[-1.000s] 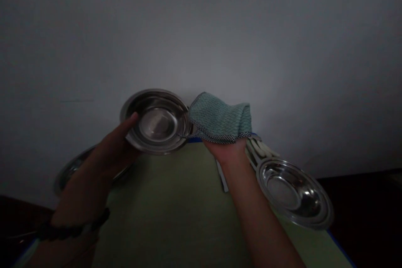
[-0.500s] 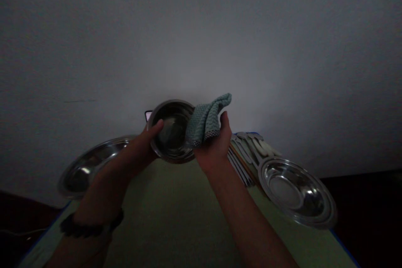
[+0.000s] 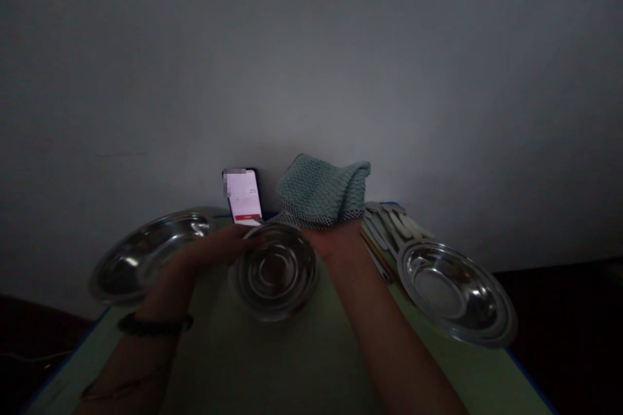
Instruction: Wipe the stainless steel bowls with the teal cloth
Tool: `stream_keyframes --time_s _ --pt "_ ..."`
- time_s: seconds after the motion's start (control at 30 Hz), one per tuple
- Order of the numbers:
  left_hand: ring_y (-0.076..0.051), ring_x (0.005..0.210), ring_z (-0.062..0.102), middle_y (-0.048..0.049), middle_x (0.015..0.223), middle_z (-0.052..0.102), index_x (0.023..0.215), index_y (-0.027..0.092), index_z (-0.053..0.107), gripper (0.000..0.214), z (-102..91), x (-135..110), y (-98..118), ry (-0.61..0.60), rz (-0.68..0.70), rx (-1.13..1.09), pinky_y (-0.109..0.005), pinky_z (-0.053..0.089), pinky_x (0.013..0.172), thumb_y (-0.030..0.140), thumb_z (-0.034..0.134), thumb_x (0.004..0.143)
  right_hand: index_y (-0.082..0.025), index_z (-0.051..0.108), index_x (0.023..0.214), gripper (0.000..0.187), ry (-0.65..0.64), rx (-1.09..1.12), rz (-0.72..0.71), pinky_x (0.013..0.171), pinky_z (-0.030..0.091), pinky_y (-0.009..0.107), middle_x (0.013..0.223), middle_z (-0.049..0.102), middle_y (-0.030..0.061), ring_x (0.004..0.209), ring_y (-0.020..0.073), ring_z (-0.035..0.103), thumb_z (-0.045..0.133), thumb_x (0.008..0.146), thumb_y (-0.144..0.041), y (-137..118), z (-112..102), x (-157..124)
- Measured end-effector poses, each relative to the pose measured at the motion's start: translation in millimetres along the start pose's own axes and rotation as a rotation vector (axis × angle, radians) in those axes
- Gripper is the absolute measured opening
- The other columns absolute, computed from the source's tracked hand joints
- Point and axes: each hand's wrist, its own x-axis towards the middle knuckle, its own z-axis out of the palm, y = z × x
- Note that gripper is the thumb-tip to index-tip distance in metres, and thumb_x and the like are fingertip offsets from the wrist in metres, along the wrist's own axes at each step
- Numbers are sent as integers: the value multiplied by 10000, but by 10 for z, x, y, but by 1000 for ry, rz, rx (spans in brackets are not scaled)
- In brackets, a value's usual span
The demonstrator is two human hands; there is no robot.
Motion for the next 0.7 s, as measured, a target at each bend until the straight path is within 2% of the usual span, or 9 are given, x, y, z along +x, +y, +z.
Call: stream_keyframes --time_s 0.1,0.23,0.33,0.37,0.43,0.47,0.53,0.6,0.7 --pt "-251 703 658 -94 810 733 842 165 707 291 26 87 -93 44 5 163 -329 477 626 386 613 677 -282 615 939 504 -15 -28 3 981 396 547 1073 669 72 1217 279 479 462 724 -711 22 -18 10" --pt "-335 904 660 -149 943 726 881 159 702 308 24 133 -125 133 -4 218 -399 474 774 355 633 653 -273 623 924 542 12 -14 48 984 407 528 1101 669 67 1207 280 499 415 741 -739 82 -62 39" --pt "-351 989 642 -169 1059 699 1042 150 669 436 -32 5 68 201 6 216 -426 469 834 417 613 703 -270 628 891 555 52 31 58 953 439 525 1138 660 63 1180 291 530 398 745 -753 144 -124 88" --pt "-341 1023 632 -173 1092 688 1116 139 638 481 -51 -69 172 272 42 178 -427 463 864 437 582 743 -271 627 882 545 67 34 51 942 449 521 1145 656 59 1170 289 539 395 751 -747 161 -140 105" --pt "-307 1089 604 -162 1206 638 1236 148 562 530 -69 -243 402 418 199 12 -417 461 903 491 472 842 -274 620 862 480 110 11 43 939 461 503 1122 662 46 1134 272 563 400 779 -692 182 -143 123" --pt "-295 1114 590 -140 1266 606 1276 184 529 539 -62 -330 511 439 288 -124 -414 481 884 523 422 870 -272 614 859 437 124 -22 51 946 460 493 1098 666 41 1112 262 576 408 793 -652 186 -124 120" --pt "-285 1094 601 -114 1271 606 1301 232 505 537 -10 -474 686 335 405 -308 -416 509 845 554 362 896 -266 605 886 375 124 -139 71 969 451 481 1056 668 36 1077 249 592 427 809 -588 191 -43 83" --pt "-270 1042 621 -96 1202 642 1276 240 529 498 66 -550 785 223 457 -324 -395 514 840 535 431 887 -267 597 978 374 101 -312 55 995 430 483 1078 653 36 1101 249 577 456 813 -572 204 68 15" --pt "-223 898 645 -53 1003 693 1162 213 607 396 134 -540 807 232 470 -255 -328 530 763 448 568 846 -293 555 1142 435 63 -553 -43 1041 376 487 1186 605 40 1205 255 497 471 827 -582 243 194 -80"
